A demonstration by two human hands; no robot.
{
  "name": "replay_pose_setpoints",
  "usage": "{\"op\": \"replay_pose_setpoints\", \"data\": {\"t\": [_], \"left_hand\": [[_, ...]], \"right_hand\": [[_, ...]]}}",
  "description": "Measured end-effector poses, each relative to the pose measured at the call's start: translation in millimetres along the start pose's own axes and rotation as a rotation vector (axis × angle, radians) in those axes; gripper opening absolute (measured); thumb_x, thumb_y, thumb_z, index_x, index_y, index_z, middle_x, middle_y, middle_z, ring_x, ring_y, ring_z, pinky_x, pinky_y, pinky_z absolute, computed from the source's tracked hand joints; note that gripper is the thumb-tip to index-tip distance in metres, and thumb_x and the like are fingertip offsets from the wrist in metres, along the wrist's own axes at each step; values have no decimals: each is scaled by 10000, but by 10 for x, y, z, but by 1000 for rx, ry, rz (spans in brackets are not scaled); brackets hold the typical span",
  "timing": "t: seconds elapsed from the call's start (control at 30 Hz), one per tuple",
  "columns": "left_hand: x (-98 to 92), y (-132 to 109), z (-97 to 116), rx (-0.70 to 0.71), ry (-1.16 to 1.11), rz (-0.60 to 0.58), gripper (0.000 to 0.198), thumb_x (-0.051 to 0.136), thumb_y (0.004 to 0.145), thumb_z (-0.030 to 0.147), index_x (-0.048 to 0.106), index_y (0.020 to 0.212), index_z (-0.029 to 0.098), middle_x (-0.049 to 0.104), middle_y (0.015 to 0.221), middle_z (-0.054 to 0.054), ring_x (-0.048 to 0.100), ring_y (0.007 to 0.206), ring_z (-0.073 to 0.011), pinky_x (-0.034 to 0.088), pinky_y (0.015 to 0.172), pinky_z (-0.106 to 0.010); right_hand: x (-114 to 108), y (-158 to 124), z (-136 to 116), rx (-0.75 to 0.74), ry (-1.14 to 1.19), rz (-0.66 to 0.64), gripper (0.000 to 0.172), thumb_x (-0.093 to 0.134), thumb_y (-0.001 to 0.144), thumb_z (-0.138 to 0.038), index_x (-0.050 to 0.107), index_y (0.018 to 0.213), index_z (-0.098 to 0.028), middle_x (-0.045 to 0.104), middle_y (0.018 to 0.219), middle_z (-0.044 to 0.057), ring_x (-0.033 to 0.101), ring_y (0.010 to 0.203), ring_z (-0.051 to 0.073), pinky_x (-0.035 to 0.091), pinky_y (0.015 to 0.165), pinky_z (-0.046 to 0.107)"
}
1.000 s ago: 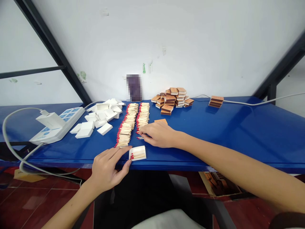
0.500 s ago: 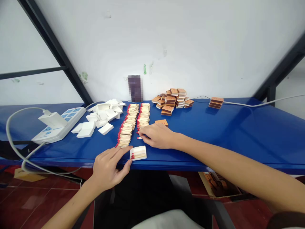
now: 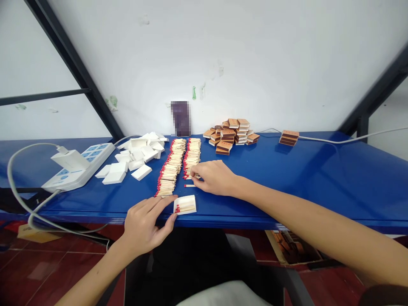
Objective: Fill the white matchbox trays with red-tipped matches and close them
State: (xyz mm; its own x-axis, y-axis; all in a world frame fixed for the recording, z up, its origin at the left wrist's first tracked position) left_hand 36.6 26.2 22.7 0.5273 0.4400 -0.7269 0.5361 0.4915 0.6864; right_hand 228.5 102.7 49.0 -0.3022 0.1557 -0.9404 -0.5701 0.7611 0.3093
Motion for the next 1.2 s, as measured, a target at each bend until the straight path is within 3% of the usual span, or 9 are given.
{"op": "replay_pose_setpoints", "data": {"t": [0.87,1.2], "left_hand": [[2,5,3,-2,12,-2,256,567,929,317,645,1142,198,763,955,-51,716,777,-221,533,668,-344],[-11,6,4,3,13,5,255,572,926,314,657,1131,189,761,946,-55,721,776,-229,539,660,-346]], "right_hand": [[9,15,-50,-68,-9,-76,245,467,972,-278,601,787,-188,639,732,2,474,631,121,253,623,266],[-38,-1,-73,-68,34,-99,218,490,966,-290,622,826,-188,659,739,7,507,643,124,253,617,265]]}}
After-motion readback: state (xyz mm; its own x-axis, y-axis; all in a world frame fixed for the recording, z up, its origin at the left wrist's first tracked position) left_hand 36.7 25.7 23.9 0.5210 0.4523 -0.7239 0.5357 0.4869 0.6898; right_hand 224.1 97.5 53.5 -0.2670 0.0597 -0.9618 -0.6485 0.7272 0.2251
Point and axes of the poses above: each hand's wrist, its own y-axis towards the middle knuckle, its own x-axis out of the palm, z = x × y, the point moved 5 cm from there along y, towards the middle knuckle
